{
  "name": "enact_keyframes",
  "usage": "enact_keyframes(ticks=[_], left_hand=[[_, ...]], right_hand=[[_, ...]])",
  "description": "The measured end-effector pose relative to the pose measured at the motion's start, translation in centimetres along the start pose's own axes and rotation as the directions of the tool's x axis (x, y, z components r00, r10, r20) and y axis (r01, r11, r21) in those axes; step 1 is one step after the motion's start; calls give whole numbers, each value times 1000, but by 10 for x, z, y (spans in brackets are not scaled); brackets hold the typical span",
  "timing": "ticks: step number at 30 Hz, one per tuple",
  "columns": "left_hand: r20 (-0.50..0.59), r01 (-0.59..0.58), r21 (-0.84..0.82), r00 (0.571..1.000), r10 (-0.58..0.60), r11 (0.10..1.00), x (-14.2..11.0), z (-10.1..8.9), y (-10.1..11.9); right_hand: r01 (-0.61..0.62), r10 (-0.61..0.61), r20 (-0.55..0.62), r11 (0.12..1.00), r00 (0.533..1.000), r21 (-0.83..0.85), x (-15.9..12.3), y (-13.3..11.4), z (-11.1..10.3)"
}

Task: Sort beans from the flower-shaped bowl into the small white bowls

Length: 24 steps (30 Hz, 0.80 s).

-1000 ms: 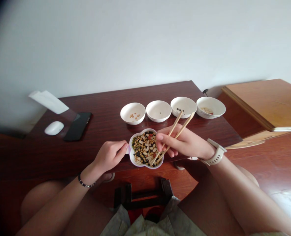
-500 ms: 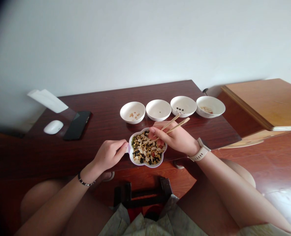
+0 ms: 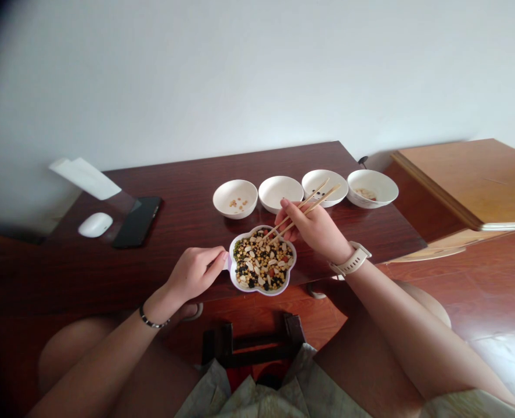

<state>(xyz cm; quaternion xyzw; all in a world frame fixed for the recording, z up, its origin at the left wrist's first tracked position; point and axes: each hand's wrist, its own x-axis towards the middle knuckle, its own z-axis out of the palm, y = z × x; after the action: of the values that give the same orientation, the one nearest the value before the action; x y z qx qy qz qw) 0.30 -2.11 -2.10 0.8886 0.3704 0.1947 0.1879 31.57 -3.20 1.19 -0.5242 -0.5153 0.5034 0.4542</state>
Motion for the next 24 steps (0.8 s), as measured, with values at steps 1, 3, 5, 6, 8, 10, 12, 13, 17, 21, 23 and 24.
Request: enact_keyframes(ticks=[1,3,5,6,8,10,12,13,17,21,23,24], left_hand=[[-2,-1,2,1000,1,1000,0,0,0],[1,0,4,1000,0,1000,0,1,-1],[4,0,6,1000,0,1000,0,0,0],[4,1,6,1000,-1,1000,0,0,0],[5,2,6,1000,-2,1000,0,0,1],[7,4,1,1000,-4,1000,0,-1,1],[10,8,-4,1000,-8,1000,0,-1,1],[11,10,-6,1000,-10,1000,-1,-1,2],[9,9,-8,1000,-9,1000,-1,-1,1],[9,5,-2,1000,-5,1000,-1,-1,1],[12,5,-2,1000,-5,1000,-1,-1,1],[12,5,-2,1000,-5,1000,-1,-1,1]], right_hand=[[-5,5,-3,1000,1000,9,1,1,-1],[-4,4,-10,1000,1000,17,3,3,-3],[-9,10,-25,1000,1000,22,3,5,-4],[-16,17,-34,1000,999,26,2,6,-3],[-22,24,-51,999,998,35,1,8,-3],[-11,14,-69,999,998,41,0,11,-3],[10,-6,-86,999,996,49,-2,13,-4],[19,-14,-93,998,996,56,-2,13,-5],[27,-19,-115,997,993,67,-3,10,-8],[16,-8,-118,998,993,67,-4,3,-7],[8,0,-99,997,995,78,-4,1,-7],[0,8,-83,996,997,86,-4,0,-7]])
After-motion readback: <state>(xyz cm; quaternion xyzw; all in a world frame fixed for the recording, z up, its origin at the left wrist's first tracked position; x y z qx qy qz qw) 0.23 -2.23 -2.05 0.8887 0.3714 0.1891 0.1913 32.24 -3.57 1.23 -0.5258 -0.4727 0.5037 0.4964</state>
